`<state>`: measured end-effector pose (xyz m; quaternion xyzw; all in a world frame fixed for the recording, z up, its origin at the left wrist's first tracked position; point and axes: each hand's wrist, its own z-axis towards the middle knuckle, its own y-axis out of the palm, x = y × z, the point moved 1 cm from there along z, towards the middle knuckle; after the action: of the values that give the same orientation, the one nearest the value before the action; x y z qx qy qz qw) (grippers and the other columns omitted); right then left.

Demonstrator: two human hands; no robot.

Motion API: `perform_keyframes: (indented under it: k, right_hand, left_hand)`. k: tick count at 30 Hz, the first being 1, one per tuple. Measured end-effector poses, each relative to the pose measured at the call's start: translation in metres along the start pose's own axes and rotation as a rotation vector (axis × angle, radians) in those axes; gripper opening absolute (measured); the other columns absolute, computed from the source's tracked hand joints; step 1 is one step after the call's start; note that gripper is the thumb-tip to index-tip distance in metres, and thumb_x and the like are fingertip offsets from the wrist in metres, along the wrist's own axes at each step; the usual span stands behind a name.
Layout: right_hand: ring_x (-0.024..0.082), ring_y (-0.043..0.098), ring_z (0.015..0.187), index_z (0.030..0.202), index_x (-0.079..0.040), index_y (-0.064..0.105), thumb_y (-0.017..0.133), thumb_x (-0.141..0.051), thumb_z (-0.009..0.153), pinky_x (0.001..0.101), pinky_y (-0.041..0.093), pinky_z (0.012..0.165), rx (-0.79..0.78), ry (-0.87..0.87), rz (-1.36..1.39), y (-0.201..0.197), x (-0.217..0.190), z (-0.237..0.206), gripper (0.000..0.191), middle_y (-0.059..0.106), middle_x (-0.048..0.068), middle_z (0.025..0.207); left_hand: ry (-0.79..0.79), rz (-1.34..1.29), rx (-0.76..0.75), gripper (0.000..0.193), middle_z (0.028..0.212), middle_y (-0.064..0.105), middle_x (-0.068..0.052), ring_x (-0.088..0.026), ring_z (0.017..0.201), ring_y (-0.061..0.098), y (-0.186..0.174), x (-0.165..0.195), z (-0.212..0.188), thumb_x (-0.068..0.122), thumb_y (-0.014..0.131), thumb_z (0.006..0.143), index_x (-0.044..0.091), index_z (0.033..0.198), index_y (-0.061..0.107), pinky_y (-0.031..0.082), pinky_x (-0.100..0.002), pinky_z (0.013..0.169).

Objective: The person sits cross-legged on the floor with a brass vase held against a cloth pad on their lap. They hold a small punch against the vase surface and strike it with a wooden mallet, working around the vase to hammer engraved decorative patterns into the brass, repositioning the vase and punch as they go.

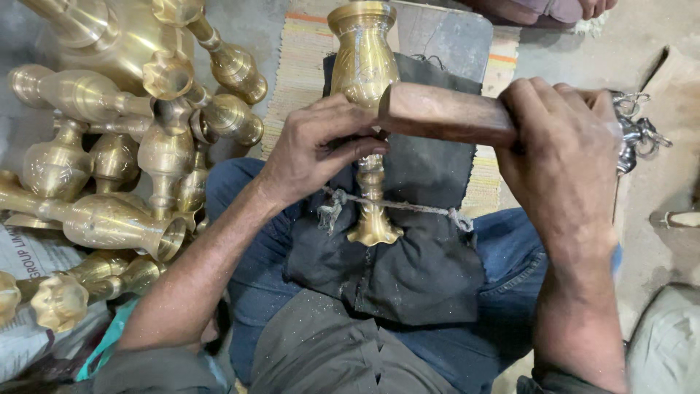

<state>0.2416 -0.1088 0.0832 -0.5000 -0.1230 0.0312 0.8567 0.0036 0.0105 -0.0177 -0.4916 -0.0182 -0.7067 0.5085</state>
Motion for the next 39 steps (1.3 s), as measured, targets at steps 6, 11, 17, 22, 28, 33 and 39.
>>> perform_keyframes:
  k: [6,11,17,22,28,33,39]
  right_hand:
    - [0.030,0.072,0.087,0.106,0.002,0.052,0.076,-0.007,0.106,0.0394,0.053,0.073,0.051,0.368,0.601,0.011,0.007,-0.010,0.026,0.066,0.016,0.093]
    - [0.038,0.067,0.079,0.107,0.004,0.057,0.081,-0.005,0.099,0.0418,0.051,0.067,0.062,0.272,0.463,0.009,0.005,-0.008,0.027,0.064,0.021,0.090]
    - [0.038,0.068,0.080,0.105,0.003,0.057,0.083,-0.005,0.101,0.0423,0.051,0.068,0.105,0.198,0.384,0.006,0.011,0.001,0.028,0.064,0.021,0.090]
    - [0.036,0.070,0.086,0.109,0.005,0.057,0.081,-0.002,0.103,0.0395,0.053,0.074,0.099,0.235,0.444,0.007,0.015,-0.004,0.026,0.066,0.021,0.092]
    - [0.035,0.072,0.089,0.114,0.004,0.057,0.078,0.000,0.101,0.0393,0.053,0.078,0.088,0.217,0.505,0.009,0.013,-0.002,0.026,0.067,0.020,0.096]
    - [0.040,0.069,0.092,0.113,0.003,0.060,0.084,-0.006,0.101,0.0447,0.054,0.079,0.032,0.245,0.417,0.005,0.007,0.005,0.028,0.067,0.022,0.099]
    - [0.037,0.073,0.097,0.143,-0.007,0.054,0.089,-0.033,0.098,0.0474,0.057,0.084,-0.048,0.159,0.528,0.028,-0.005,0.040,0.062,0.073,0.017,0.113]
  left_hand:
    - [0.054,-0.057,0.048,0.037,0.119,0.078,-0.005,-0.016,0.109,0.074,0.002,0.000,-0.001,0.009,0.081,0.096,0.010,0.131,0.069,0.062,-0.033,0.096]
    - [-0.073,-0.241,0.081,0.037,0.128,0.073,-0.011,-0.020,0.116,0.076,0.009,-0.004,-0.002,0.004,0.073,0.103,0.005,0.138,0.063,0.062,-0.032,0.101]
    - [-0.085,-0.252,0.069,0.037,0.129,0.074,-0.011,-0.020,0.116,0.076,0.010,-0.008,0.000,0.005,0.072,0.104,0.004,0.139,0.061,0.064,-0.031,0.100]
    - [-0.022,-0.151,0.071,0.038,0.124,0.075,-0.009,-0.019,0.110,0.077,0.009,-0.002,-0.001,0.007,0.077,0.099,0.005,0.136,0.066,0.067,-0.031,0.098]
    - [-0.070,-0.237,0.087,0.036,0.127,0.074,-0.007,-0.016,0.114,0.076,0.007,0.001,0.001,0.006,0.074,0.103,0.007,0.137,0.064,0.065,-0.031,0.099]
    - [0.007,-0.099,0.097,0.036,0.118,0.077,-0.007,-0.017,0.108,0.076,0.008,-0.004,-0.001,0.006,0.079,0.097,0.005,0.132,0.068,0.064,-0.032,0.095]
    - [-0.214,-0.619,0.376,0.022,0.107,0.077,-0.007,-0.010,0.090,0.072,0.013,-0.011,-0.014,0.007,0.076,0.106,0.003,0.127,0.070,0.059,-0.023,0.076]
